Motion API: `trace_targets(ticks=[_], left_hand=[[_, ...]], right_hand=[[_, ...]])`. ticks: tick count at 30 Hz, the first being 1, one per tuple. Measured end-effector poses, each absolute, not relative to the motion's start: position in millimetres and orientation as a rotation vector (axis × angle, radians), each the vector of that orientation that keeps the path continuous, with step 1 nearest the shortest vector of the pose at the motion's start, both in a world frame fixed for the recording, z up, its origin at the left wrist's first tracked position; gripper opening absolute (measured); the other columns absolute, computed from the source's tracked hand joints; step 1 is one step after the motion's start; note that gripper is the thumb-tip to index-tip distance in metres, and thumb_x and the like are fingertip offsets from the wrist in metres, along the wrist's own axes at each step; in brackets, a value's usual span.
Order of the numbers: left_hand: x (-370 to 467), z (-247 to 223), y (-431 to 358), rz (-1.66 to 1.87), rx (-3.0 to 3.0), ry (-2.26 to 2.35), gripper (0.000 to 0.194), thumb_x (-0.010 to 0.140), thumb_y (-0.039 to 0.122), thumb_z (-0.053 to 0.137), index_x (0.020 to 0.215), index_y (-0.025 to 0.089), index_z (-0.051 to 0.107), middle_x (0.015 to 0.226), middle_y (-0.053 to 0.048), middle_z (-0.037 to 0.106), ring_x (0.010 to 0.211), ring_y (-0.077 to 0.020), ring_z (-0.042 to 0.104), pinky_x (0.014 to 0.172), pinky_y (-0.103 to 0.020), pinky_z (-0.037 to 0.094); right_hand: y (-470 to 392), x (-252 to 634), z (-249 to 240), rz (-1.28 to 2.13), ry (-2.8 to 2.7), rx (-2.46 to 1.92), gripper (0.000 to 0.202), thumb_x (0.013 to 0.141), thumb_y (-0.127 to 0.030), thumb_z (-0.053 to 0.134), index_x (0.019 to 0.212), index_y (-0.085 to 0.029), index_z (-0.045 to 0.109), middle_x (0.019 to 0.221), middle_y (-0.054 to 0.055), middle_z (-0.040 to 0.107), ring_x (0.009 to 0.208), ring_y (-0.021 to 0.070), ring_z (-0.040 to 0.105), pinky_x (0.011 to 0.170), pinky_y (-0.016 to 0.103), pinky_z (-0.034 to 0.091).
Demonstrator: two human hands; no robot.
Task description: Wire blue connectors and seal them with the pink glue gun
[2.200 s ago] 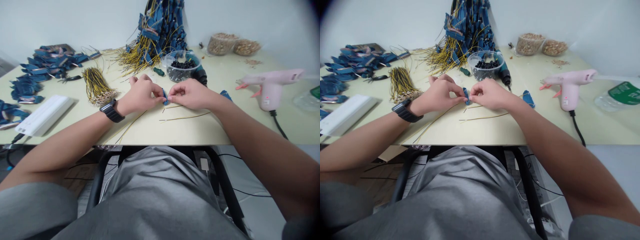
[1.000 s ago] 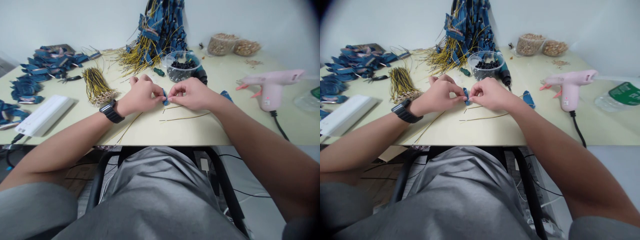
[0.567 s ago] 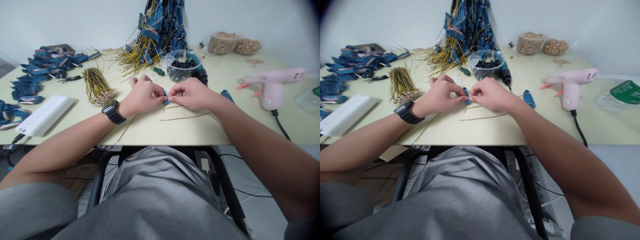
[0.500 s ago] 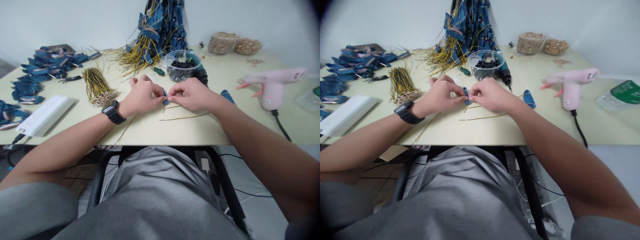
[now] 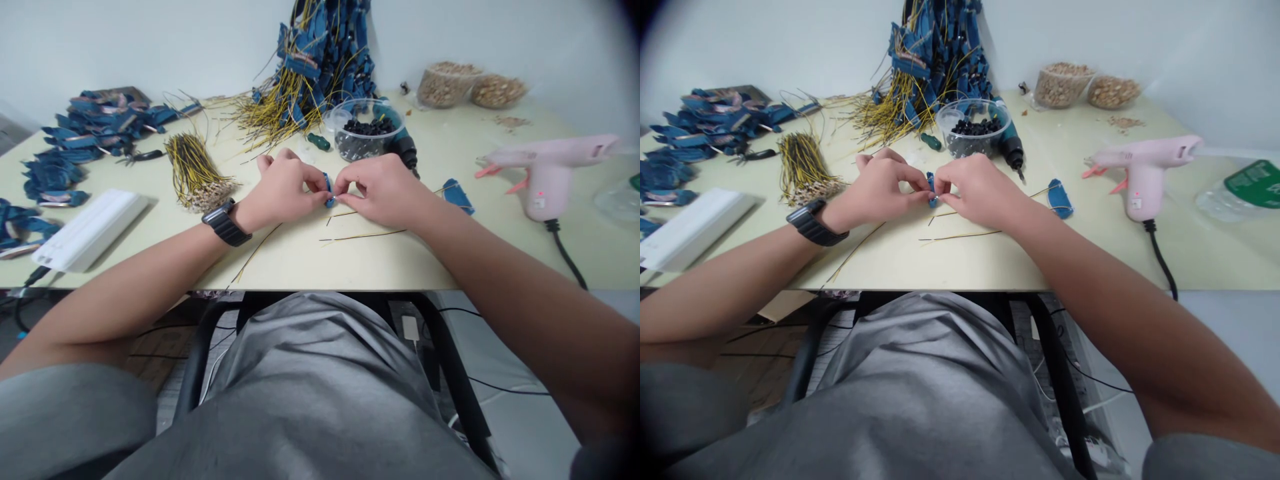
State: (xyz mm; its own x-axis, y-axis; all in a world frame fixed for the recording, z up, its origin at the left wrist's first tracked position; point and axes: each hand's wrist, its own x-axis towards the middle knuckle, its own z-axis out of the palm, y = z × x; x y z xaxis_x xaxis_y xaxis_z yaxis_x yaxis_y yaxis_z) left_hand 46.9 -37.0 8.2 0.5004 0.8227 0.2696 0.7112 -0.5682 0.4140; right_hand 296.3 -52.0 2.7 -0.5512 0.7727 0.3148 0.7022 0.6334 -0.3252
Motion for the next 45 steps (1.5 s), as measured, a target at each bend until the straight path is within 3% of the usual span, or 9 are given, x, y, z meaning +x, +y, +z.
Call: trace_targets(ticks=[7, 13, 20, 27, 37, 45], left_hand=[[45, 6, -37, 0.676, 2.487, 1.292, 0.015, 0.095, 0.042, 0.083, 0.094, 0.031, 0.093, 0.092, -0.009, 0.086, 0.134, -0.0451, 0.064, 0.125, -0.072, 0.039], [48, 12, -40, 0.581, 2.466, 1.361, 0.021, 0.099, 0.040, 0.079, 0.098, 0.028, 0.096, 0.104, -0.010, 0.092, 0.139, -0.0466, 0.066, 0.126, -0.076, 0.036], [49, 14, -40, 0.575, 2.370, 1.372, 0.020, 0.097, 0.037, 0.078, 0.098, 0.025, 0.094, 0.108, -0.008, 0.093, 0.128, -0.0403, 0.072, 0.132, -0.074, 0.032], [49, 16, -38, 0.562, 2.301, 1.371, 0.020, 0.094, 0.037, 0.078, 0.099, 0.025, 0.094, 0.109, -0.009, 0.094, 0.121, -0.0381, 0.076, 0.133, -0.076, 0.033], [50, 24, -40, 0.505, 2.233, 1.415, 0.025, 0.097, 0.039, 0.079, 0.103, 0.022, 0.097, 0.113, -0.010, 0.094, 0.123, -0.0385, 0.076, 0.139, -0.079, 0.024], [51, 23, -38, 0.511, 2.209, 1.447, 0.027, 0.096, 0.040, 0.078, 0.100, 0.022, 0.097, 0.104, -0.007, 0.092, 0.118, -0.0352, 0.076, 0.142, -0.073, 0.028]], right_hand=[[-58, 293, 3, 0.073, -2.522, -1.116, 0.019, 0.110, -0.022, 0.074, 0.112, -0.025, 0.093, 0.114, 0.011, 0.090, 0.109, 0.0342, 0.080, 0.099, 0.045, 0.052], [-56, 293, -3, -0.089, -2.585, -1.029, 0.029, 0.116, -0.020, 0.063, 0.112, -0.019, 0.092, 0.112, 0.015, 0.089, 0.106, 0.0333, 0.079, 0.095, 0.043, 0.054], [-50, 296, -11, -0.229, -2.604, -0.898, 0.033, 0.120, -0.020, 0.059, 0.118, -0.011, 0.090, 0.109, 0.019, 0.087, 0.101, 0.0333, 0.080, 0.090, 0.043, 0.056], [-49, 295, -14, -0.234, -2.585, -0.879, 0.032, 0.119, -0.019, 0.058, 0.116, -0.013, 0.089, 0.108, 0.016, 0.085, 0.100, 0.0306, 0.077, 0.090, 0.041, 0.054], [-50, 291, -13, -0.054, -2.515, -0.949, 0.024, 0.112, -0.016, 0.064, 0.104, -0.018, 0.086, 0.099, 0.011, 0.082, 0.091, 0.0278, 0.071, 0.086, 0.041, 0.048], [-49, 290, -15, -0.062, -2.520, -0.961, 0.024, 0.112, -0.017, 0.062, 0.106, -0.018, 0.086, 0.101, 0.011, 0.082, 0.092, 0.0276, 0.071, 0.086, 0.041, 0.048]])
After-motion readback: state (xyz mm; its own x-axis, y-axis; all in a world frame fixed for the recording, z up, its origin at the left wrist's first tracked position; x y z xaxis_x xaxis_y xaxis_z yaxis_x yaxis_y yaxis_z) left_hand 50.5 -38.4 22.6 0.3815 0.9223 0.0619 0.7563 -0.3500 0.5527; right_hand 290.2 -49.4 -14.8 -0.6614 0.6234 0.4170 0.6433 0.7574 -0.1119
